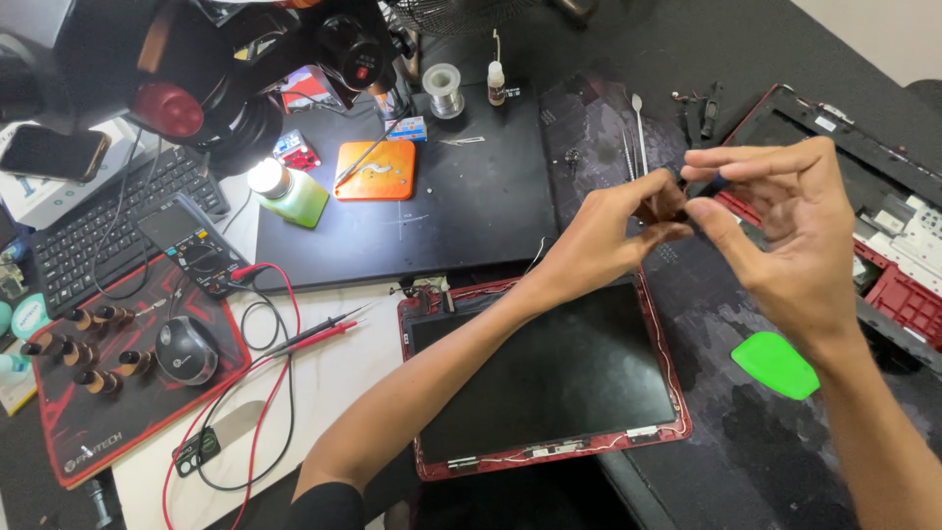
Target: Replacing or repairing a laptop screen components, including removing the bezel and disconnecting wires.
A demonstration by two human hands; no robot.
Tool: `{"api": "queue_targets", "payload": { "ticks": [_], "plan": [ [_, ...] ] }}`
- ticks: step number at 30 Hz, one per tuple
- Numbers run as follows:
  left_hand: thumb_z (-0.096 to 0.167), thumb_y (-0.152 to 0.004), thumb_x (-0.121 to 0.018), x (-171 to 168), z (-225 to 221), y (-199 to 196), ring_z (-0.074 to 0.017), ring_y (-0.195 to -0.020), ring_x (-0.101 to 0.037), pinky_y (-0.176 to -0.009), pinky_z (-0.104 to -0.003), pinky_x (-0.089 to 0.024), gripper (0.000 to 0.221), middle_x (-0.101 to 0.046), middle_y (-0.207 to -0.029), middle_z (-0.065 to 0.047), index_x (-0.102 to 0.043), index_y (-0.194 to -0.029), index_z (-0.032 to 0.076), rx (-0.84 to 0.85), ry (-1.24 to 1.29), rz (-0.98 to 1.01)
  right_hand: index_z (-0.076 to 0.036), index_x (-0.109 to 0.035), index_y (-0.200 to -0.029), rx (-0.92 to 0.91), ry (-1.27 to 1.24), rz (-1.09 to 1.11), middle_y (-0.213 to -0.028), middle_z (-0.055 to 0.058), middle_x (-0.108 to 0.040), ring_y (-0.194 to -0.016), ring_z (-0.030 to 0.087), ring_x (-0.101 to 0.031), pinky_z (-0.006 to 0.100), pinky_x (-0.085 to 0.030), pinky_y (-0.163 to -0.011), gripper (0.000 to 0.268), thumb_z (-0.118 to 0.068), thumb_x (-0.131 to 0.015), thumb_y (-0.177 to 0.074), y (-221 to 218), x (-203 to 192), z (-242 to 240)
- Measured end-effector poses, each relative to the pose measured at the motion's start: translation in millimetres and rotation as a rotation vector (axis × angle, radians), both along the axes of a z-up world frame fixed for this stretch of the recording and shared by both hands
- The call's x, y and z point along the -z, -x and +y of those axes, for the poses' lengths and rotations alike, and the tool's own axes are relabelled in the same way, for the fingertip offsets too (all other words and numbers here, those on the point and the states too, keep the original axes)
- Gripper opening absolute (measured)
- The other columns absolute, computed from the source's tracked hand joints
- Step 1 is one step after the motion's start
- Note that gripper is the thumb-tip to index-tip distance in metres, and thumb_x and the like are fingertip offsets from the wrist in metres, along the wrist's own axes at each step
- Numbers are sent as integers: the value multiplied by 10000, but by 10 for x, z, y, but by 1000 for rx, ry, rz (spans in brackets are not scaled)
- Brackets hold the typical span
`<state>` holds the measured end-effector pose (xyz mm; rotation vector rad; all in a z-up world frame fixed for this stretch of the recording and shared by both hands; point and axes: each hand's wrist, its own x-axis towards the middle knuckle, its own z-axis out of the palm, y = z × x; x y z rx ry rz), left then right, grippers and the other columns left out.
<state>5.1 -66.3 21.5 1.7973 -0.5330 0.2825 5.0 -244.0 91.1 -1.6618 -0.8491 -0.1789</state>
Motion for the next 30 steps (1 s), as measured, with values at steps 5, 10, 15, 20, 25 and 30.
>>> {"api": "queue_targets", "payload": {
  "ticks": [5,10,15,20,25,30],
  "plan": [
    [133,-917,-779,-114,22,51,-201,-887,-736,-835,-343,-584,302,-732,-946,-135,-609,-1117,-18,16,-4,15,-29,-417,-1227,-19,-106,122,-1192,180,-610,-1116,187,-674,313,-585,-1040,323,93,-653,-1043,-31,134,-74],
    [23,-943,-674,-35,2,27,-219,-1016,-696,-865,-359,-557,266,-690,-1083,-154,-586,-1193,-7,93,125,-197,-53,-404,-1163,28,-75,218,-1185,150,-670,-1107,174,-683,298,-590,-1004,259,68,-554,-990,78,-103,68],
    [112,-904,-778,-63,-2,34,-226,-825,-741,-824,-330,-590,268,-727,-882,-158,-611,-1031,-54,-36,-71,33,-5,-412,-1171,-31,-106,14,-1120,162,-522,-1065,179,-608,296,-561,-1009,324,138,-675,-1046,-91,318,-130],
    [75,-947,-706,22,26,16,-207,-982,-755,-884,-338,-583,264,-754,-1021,-132,-620,-1183,-7,79,40,-58,-29,-404,-1230,16,-93,191,-1198,172,-638,-1143,181,-669,295,-578,-1028,281,100,-572,-1045,49,-21,10],
    [128,-934,-770,20,30,8,-191,-907,-769,-843,-339,-593,291,-755,-981,-122,-645,-1152,-19,-48,-22,17,1,-386,-1184,-24,-77,24,-1294,181,-577,-1215,202,-640,330,-555,-1079,355,125,-623,-951,2,81,10],
    [158,-866,-802,13,58,2,-197,-940,-726,-837,-345,-572,418,-714,-1056,-122,-605,-1200,2,48,15,-116,-31,-410,-1220,28,-96,202,-1199,153,-641,-1149,168,-673,291,-577,-1049,271,79,-582,-1042,52,-20,6]
  ]
}}
